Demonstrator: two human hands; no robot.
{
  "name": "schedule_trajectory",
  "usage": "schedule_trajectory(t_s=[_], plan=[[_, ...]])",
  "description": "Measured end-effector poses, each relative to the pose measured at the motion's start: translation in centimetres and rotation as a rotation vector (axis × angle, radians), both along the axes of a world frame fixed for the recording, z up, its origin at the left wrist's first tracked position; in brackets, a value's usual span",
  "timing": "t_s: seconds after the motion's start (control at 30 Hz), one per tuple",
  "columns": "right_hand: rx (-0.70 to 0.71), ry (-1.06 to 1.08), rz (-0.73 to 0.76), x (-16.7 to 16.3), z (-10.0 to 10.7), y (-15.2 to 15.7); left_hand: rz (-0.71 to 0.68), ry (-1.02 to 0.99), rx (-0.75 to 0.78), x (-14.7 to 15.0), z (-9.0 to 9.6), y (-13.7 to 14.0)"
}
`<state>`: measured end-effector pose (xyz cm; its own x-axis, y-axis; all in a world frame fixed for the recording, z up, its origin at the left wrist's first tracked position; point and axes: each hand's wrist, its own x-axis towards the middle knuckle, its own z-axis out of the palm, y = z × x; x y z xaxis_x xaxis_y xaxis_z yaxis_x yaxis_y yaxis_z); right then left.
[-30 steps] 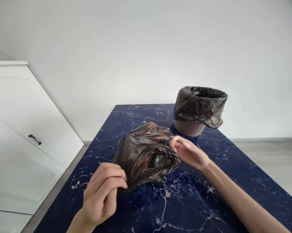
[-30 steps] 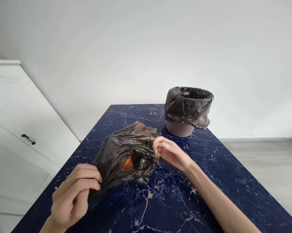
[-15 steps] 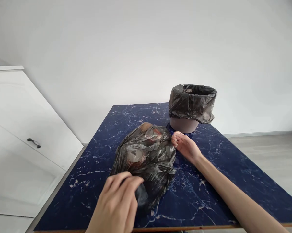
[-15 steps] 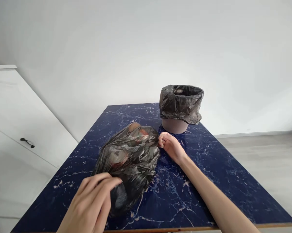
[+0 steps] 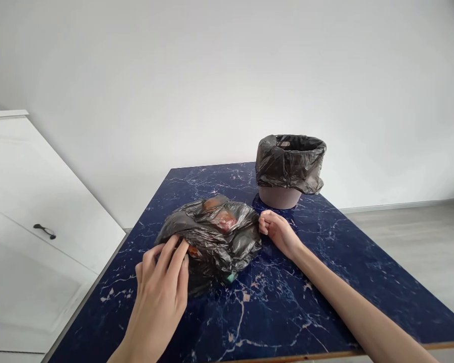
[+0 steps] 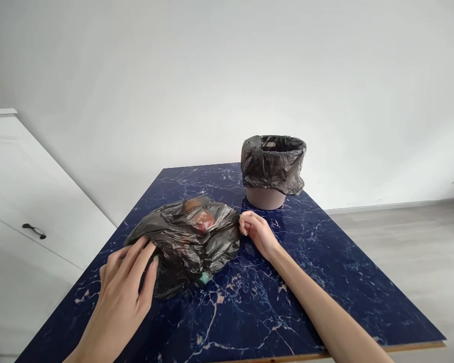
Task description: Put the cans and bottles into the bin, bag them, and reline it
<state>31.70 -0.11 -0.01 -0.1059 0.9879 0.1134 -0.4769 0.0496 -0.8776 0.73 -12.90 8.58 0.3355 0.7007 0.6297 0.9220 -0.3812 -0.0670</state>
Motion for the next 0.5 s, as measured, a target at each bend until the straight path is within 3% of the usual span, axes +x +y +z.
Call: schedule_trajectory(t_s=[0.1, 0.33, 0.5], plan=[[-0.010, -0.011, 0.000, 0.0, -0.1, 0.1, -0.054, -0.025, -0.046, 0.6, 0.2, 1.1], [-0.015, -0.014, 0.013, -0.1, -0.4, 0.1, 0.076, -0.034, -0.131, 1.7, -0.3, 3.9], [-0.013, -0.018, 0.009, 0.0, -0.4, 0.0, 0.090, -0.085, -0.165, 1.8, -0.8, 4.7]])
